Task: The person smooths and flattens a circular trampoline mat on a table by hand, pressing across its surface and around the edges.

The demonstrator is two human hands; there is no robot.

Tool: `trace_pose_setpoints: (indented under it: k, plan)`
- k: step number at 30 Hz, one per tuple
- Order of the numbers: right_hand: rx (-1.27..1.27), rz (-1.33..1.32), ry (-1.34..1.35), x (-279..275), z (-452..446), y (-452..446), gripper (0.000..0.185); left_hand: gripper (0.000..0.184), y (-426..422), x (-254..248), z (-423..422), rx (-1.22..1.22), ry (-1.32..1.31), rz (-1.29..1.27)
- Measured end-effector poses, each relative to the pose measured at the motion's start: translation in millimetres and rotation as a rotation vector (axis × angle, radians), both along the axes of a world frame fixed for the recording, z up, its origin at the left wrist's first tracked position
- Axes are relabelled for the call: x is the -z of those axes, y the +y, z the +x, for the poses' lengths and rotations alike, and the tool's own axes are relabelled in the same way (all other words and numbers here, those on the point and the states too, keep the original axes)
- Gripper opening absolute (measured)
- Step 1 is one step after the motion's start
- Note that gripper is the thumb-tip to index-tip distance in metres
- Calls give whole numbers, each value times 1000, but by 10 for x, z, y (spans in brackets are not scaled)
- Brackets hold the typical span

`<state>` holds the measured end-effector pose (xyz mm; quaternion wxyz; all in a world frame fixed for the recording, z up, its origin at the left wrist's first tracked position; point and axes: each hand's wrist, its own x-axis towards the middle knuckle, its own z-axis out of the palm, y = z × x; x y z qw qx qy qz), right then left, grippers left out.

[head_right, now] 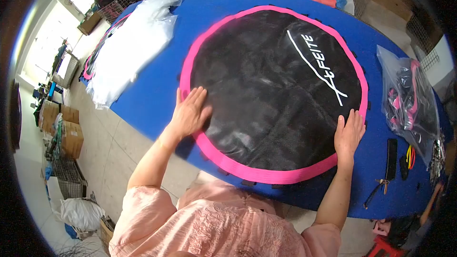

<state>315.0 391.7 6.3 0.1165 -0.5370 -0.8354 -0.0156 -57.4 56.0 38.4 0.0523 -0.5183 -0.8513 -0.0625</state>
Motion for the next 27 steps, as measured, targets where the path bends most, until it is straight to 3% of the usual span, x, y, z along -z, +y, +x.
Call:
trace_pose_setpoints:
  k: [6,13,20,27]
  plan:
    - [-2,5,13,10,5,10,62,67,416,116,-214,29,-1,28]
    - [-18,14,36,8,16,2,61,69,817,131,87,105,14,19]
    - [-12,17,54,20,24,-10,61,61,390,79,17,58,85,65]
    - [-33,63,19,82,37,26,60,62,-79,56,-183,-75,51,-66]
